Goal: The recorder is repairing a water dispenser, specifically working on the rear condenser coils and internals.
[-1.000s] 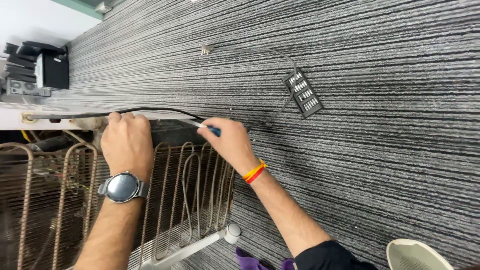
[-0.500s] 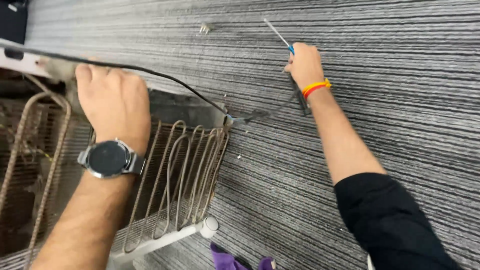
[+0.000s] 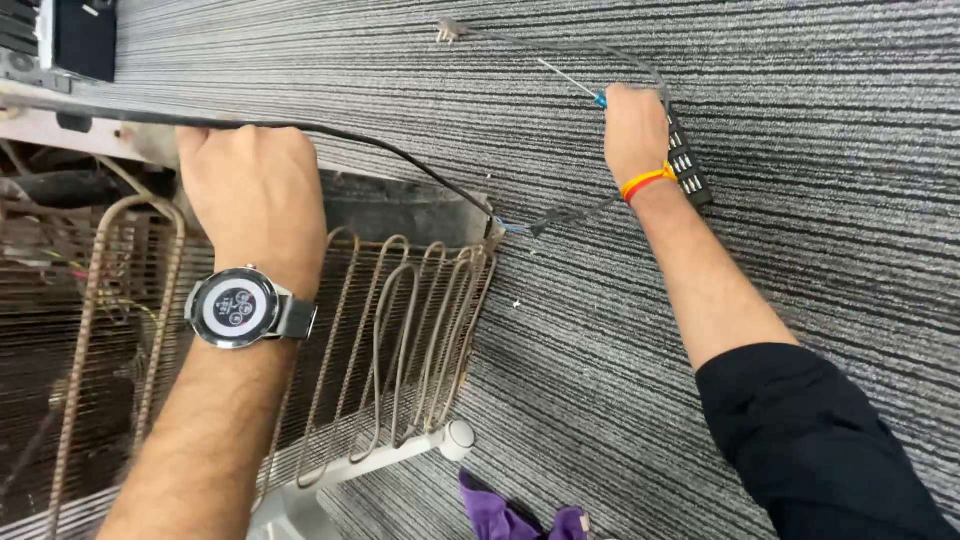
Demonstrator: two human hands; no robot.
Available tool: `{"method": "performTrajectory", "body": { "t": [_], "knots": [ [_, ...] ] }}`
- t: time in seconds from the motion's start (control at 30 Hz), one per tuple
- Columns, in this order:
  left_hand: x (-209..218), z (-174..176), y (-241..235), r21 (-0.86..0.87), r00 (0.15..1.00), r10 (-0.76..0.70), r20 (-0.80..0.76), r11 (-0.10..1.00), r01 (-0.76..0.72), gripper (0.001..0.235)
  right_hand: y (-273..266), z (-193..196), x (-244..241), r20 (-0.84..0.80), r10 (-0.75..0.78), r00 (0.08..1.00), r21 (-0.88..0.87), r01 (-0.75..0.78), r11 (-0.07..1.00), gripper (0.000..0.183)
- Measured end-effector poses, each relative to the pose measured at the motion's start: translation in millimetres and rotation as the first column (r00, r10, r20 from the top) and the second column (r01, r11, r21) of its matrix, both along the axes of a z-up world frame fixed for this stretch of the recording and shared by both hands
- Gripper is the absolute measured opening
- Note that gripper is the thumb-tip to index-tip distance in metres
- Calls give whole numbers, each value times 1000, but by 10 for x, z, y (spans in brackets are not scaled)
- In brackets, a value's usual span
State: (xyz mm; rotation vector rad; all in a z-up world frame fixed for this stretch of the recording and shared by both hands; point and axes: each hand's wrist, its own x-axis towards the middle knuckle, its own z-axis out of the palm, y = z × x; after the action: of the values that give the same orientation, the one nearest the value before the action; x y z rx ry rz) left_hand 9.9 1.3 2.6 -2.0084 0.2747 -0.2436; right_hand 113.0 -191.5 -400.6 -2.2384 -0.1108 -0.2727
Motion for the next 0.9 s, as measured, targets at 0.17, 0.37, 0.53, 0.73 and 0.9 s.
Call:
{"method": "performTrajectory", "body": {
  "t": [0.17,0.37,0.53,0.73,0.9],
  "knots": [
    [30,52,-55,-38,990,130,-51,990,-132,17,1,957,-241,-40,-91,995,382,99,919,16],
    [-5,71,-132,-85,999,-15,-51,996,11,20,833,2255,-676,96,360,928,919,-221,325,36],
    [-6,112,-230,-15,990,113,-81,993,-114,10,1329,2300,-807,150,356,922,907,-272,321,50],
    [-41,149,-200,-43,980,139,-144,988,-147,18,1479,2196,-760,144,397,906,968,-213,136,48],
    [-158,159,-159,-118,984,-24,-178,993,3,17,1565,2174,-785,184,362,914,954,-255,159,48]
  ]
}}
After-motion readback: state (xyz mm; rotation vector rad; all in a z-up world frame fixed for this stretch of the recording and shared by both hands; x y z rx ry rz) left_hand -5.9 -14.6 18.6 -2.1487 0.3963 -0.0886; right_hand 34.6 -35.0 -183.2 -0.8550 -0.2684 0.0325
